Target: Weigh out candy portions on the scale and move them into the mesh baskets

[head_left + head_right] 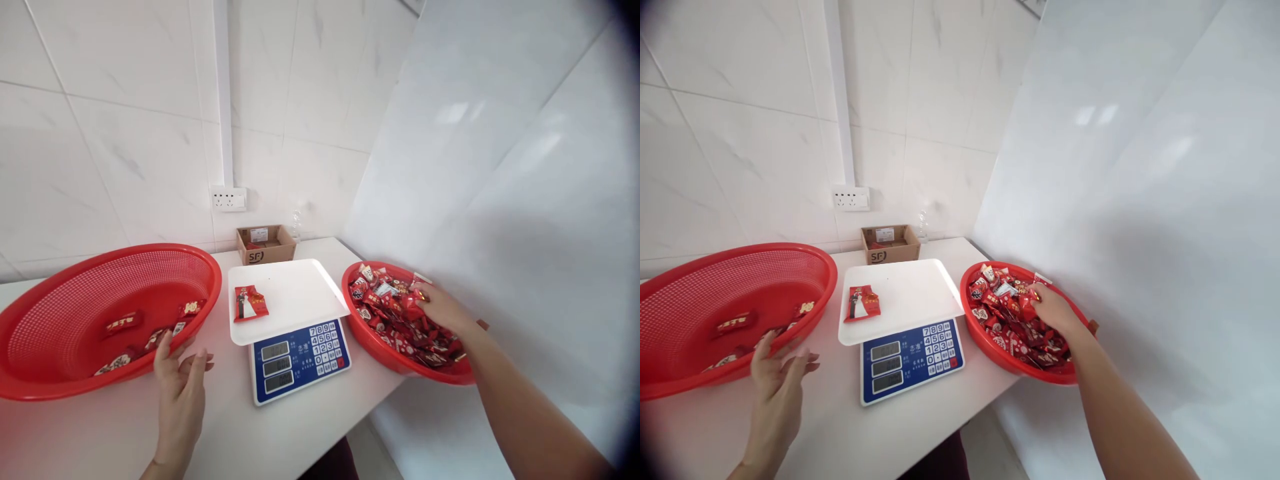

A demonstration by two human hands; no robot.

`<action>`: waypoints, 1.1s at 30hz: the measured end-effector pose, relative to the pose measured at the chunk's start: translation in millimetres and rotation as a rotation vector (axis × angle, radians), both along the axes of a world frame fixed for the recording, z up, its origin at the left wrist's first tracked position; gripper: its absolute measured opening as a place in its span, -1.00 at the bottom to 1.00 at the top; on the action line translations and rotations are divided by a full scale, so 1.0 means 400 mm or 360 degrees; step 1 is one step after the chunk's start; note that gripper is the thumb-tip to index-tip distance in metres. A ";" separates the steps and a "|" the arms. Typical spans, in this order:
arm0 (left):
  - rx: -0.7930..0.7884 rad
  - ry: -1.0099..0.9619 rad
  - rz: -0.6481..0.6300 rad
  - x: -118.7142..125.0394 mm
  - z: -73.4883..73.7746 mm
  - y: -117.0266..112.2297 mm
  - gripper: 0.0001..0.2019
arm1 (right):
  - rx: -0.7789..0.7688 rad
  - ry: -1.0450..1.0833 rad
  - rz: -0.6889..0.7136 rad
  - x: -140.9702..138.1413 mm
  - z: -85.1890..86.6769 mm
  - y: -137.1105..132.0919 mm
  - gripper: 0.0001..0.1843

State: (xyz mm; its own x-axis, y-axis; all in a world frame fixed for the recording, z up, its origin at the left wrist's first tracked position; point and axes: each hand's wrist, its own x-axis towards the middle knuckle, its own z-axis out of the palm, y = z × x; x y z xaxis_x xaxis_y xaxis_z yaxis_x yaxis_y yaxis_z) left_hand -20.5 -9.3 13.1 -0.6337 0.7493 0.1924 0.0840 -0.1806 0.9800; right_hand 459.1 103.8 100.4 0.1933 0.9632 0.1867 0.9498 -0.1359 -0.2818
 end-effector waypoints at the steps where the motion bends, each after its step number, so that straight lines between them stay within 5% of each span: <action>1: -0.0004 0.0007 -0.0060 0.002 0.000 0.000 -0.30 | 0.0050 0.0015 -0.0009 -0.008 0.014 -0.001 -0.56; 10: -0.0013 0.0148 -0.0262 0.006 0.011 -0.008 -0.46 | 0.0402 0.0397 0.0040 -0.172 0.088 0.013 -0.60; 15: -0.0032 0.0127 -0.0272 0.005 0.015 -0.008 -0.51 | 0.0295 0.0004 0.0050 -0.183 0.087 0.021 -0.58; 25: -0.0114 0.0114 -0.0357 0.018 0.036 -0.020 -0.57 | 0.0263 -0.0552 -0.0278 -0.169 0.102 -0.039 -0.54; 28: -0.0146 0.0125 -0.0353 0.019 0.039 -0.017 -0.57 | 0.0155 -0.0481 -0.0085 -0.175 0.087 -0.027 -0.58; 33: -0.0175 0.0122 -0.0343 0.015 0.035 -0.010 -0.55 | -0.0519 -0.0104 0.0587 -0.200 -0.005 0.001 -0.56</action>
